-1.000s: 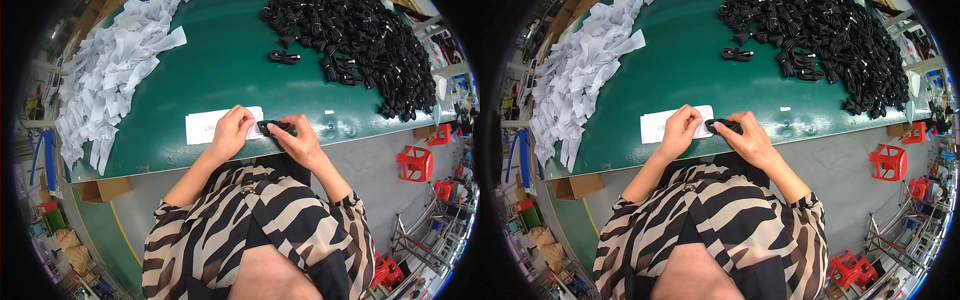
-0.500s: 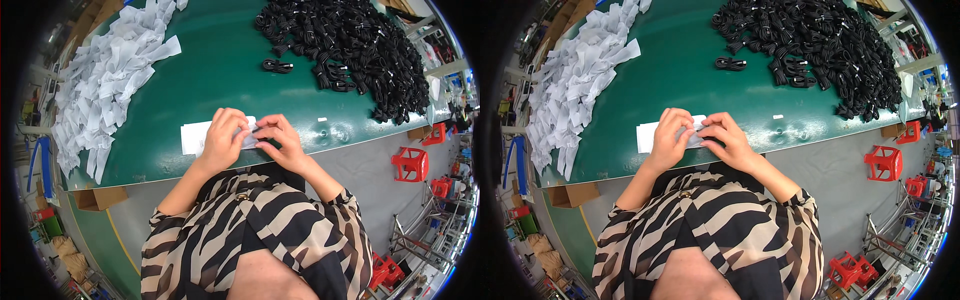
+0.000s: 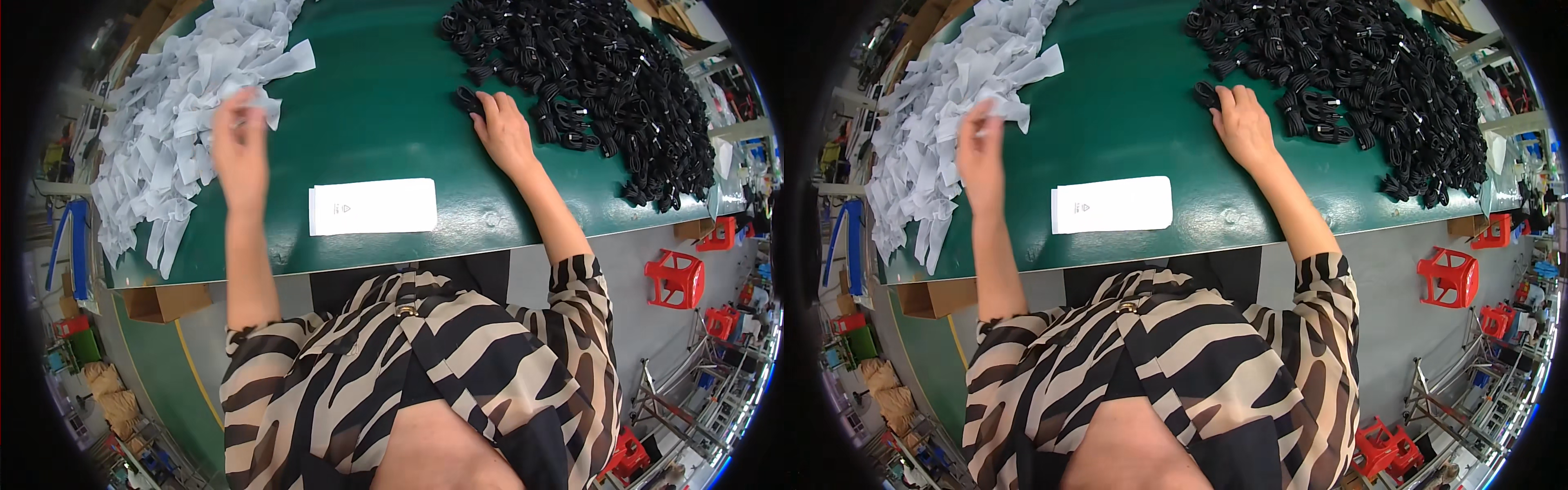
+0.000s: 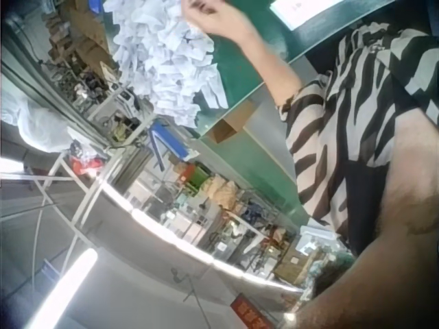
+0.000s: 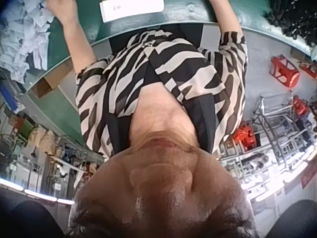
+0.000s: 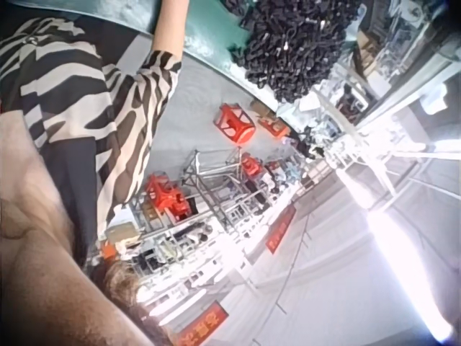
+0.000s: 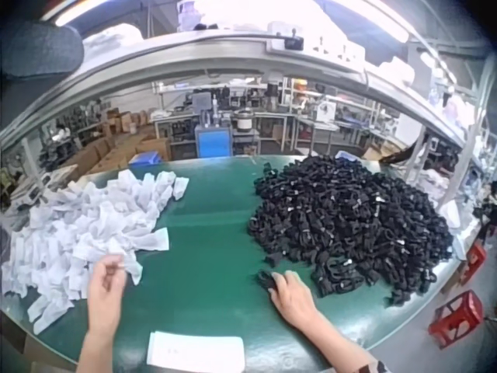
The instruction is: Packaging small black industrial components into white paper sleeves on a production line.
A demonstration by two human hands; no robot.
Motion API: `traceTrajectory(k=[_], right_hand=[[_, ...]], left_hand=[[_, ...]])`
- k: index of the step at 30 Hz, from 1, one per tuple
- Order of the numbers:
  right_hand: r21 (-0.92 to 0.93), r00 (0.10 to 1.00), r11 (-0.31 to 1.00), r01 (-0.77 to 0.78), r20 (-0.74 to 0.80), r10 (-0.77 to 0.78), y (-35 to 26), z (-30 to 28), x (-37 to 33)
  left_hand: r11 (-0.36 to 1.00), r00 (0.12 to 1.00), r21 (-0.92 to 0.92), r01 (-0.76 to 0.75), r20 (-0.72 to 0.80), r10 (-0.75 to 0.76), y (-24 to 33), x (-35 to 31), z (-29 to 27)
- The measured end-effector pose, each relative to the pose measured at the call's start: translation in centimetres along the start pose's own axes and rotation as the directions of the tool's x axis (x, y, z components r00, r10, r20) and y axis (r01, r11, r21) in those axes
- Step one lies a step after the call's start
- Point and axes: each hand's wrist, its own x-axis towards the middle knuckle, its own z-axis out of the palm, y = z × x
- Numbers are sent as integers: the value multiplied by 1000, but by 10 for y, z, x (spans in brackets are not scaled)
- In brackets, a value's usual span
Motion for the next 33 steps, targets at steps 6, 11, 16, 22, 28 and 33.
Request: traceTrajectory(k=[6,11,16,22,28,33], right_hand=[[612,943,717,-334,223,248,-52,-48,-36],[631,948,712,-310,263,180,-76,-81,-73],[598,970,772,-216,222,99,-88,-93,-90],[734,953,663,-148,285,-102,-85,-86,-90],[413,412,16,-911,911,-27,-84,-93,-83],[723,809,385,-574,573,131,-107,-95,-87]], left_hand=[[974,788,-129,-188,572,228,44,-106,67],[960,752,-78,-268,606,260,39,-126,87],[988,787,-122,99,618,-3,40,-126,84],[938,780,-232,255,623,-58,40,-127,80],[935,778,-354,-12,584,231,50,-124,75],[947,780,-277,-165,551,297,57,-118,75]])
